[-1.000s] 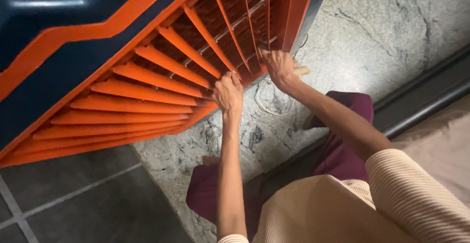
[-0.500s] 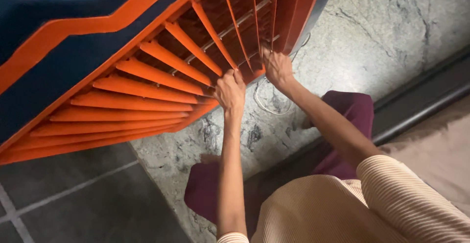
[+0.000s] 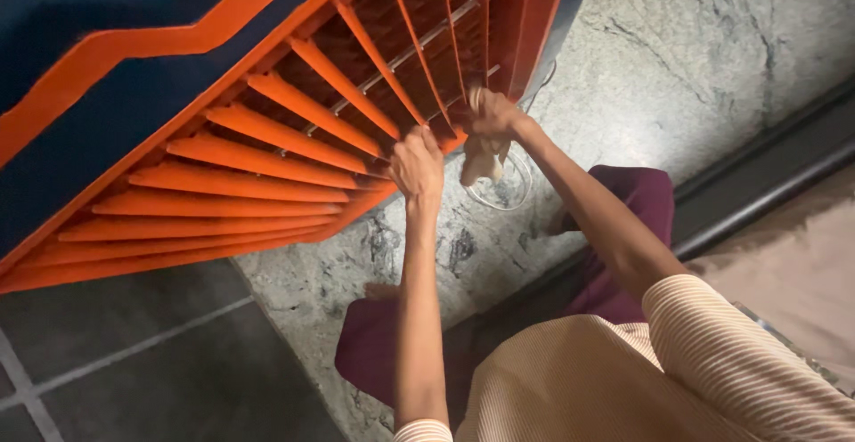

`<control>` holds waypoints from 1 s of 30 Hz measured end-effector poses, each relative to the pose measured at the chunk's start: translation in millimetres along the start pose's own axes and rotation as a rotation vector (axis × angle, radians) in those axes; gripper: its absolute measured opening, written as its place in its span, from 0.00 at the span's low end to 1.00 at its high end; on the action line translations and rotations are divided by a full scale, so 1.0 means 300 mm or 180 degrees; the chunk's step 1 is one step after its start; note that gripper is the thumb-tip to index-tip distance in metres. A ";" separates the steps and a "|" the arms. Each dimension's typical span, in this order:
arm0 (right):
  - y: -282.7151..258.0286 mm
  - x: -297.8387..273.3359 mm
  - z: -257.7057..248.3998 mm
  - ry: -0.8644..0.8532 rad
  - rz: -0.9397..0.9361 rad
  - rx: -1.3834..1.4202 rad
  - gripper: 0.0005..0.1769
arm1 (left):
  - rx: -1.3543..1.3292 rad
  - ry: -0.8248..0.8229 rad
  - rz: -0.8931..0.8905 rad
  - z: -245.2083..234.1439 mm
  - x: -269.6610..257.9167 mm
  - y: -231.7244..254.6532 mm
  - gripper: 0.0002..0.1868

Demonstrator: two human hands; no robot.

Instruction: The person sits on the floor and wipes the front grille of an orange and blue air cooler using a cloth. They methodically clean the slats and surrounding frame, moving the cloth across different sections of the grille.

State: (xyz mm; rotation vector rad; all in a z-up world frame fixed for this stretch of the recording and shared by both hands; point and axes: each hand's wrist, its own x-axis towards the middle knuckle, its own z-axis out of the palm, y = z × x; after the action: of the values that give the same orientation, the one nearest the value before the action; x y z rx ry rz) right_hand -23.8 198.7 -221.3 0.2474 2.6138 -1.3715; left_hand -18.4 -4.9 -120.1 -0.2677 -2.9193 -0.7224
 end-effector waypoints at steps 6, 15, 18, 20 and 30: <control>-0.098 -0.037 -0.066 -0.0557 0.0439 0.0714 0.24 | 0.0020 -0.0117 -0.0026 -0.015 0.001 0.016 0.16; -0.041 0.048 -0.033 -0.0934 -0.0215 -0.1641 0.15 | 0.0002 -0.0085 -0.0059 -0.021 0.006 0.029 0.16; -0.098 0.020 -0.034 -0.0357 0.0379 -0.1430 0.20 | -0.0051 -0.0143 -0.0121 -0.042 -0.010 0.020 0.15; -0.141 -0.021 -0.044 -0.0152 0.0433 -0.1522 0.28 | -0.0080 -0.0206 -0.0168 -0.053 -0.043 0.011 0.16; -0.150 -0.215 0.004 0.0674 0.0320 -0.1992 0.32 | -0.0398 -0.0720 -0.0499 -0.032 -0.400 -0.103 0.17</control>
State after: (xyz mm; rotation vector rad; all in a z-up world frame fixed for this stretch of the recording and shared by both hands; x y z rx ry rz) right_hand 28.4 168.2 -171.1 0.4355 2.9908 -0.4672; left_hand 93.3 -53.3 -145.0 -0.1413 -3.1403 -0.9592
